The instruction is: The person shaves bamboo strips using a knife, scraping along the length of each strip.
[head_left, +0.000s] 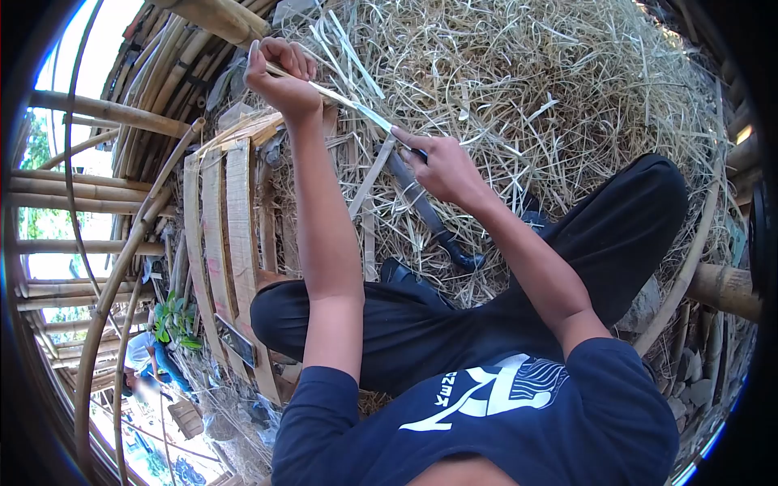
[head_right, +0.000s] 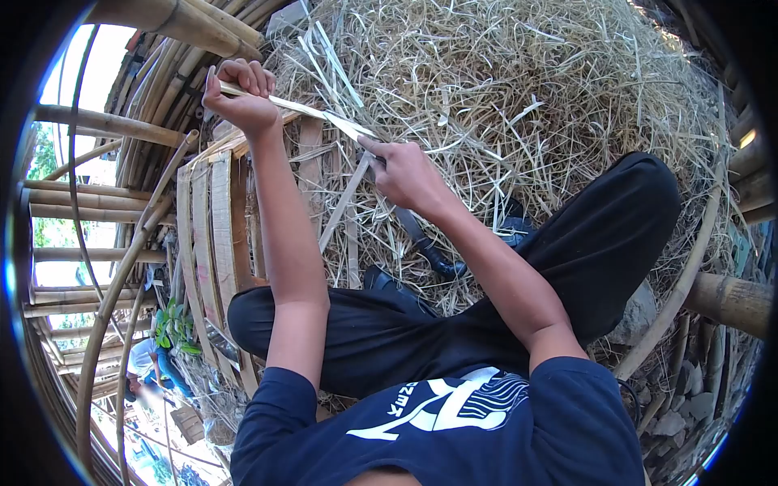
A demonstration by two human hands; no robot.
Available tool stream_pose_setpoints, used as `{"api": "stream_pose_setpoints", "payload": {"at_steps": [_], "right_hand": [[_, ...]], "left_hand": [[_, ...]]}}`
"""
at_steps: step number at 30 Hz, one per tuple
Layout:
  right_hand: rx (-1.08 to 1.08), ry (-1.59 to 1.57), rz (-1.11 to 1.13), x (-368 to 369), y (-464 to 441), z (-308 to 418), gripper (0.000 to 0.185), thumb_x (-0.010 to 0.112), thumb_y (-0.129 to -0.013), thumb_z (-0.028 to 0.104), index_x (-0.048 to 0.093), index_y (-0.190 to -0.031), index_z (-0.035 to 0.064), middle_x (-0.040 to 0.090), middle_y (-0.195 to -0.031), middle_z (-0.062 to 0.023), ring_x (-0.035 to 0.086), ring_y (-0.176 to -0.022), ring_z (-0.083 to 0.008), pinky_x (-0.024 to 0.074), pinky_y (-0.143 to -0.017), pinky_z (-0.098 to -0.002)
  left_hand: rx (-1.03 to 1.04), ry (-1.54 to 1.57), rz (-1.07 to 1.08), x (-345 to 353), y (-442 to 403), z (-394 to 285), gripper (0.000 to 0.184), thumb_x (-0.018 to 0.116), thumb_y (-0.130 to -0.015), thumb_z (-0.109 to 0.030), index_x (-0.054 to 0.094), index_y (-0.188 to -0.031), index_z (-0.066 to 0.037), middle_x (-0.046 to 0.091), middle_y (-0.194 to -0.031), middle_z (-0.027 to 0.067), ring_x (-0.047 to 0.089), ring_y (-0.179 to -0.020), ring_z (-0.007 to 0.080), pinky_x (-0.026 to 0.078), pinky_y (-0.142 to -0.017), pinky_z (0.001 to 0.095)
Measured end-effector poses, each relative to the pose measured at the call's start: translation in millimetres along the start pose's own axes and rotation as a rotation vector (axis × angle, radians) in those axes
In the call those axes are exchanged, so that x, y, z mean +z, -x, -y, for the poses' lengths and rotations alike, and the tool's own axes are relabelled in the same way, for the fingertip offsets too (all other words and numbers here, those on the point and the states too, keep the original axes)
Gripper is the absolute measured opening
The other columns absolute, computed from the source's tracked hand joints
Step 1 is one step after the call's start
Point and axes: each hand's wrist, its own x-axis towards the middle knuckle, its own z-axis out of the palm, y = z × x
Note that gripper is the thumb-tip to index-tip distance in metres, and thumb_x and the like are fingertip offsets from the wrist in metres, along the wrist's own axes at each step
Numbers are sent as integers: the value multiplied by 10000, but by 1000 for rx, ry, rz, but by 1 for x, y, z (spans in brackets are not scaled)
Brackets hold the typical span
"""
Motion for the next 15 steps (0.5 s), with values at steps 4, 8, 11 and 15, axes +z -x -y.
{"api": "stream_pose_setpoints", "payload": {"at_steps": [4, 8, 11, 15], "right_hand": [[50, 48, -24, 10, -16, -25, 404, 554, -917, 153, 567, -1308, 255, 657, -760, -196, 516, -522, -174, 462, -591, -370], [-35, 105, -50, 16, -17, -24, 401, 520, -910, 149, 576, -1300, 227, 663, -808, -212, 603, -632, -271, 493, -663, -407], [53, 141, -29, 21, -24, -39, 402, 517, -895, 135, 590, -1285, 203, 666, -824, -236, 661, -697, -338, 509, -671, -434], [113, 107, -8, 41, -27, -53, 413, 513, -890, 137, 585, -1291, 197, 672, -858, -229, 667, -737, -327, 512, -682, -440]], "left_hand": [[-17, 17, -5, -3, -8, 6, 481, 297, -878, -509, 313, -600, -117, 244, -508, -1, 212, -411, 114, 204, -421, 275], [-51, 12, 12, -14, -12, 8, 510, 302, -862, -552, 323, -602, -115, 232, -503, -3, 213, -425, 120, 212, -448, 292], [-61, 34, 29, -21, -14, 9, 519, 306, -856, -562, 333, -597, -113, 233, -500, -1, 214, -428, 120, 215, -457, 297], [-63, 22, 45, -20, -17, 8, 529, 310, -847, -573, 333, -593, -109, 231, -499, 1, 209, -432, 122, 212, -462, 299]]}}
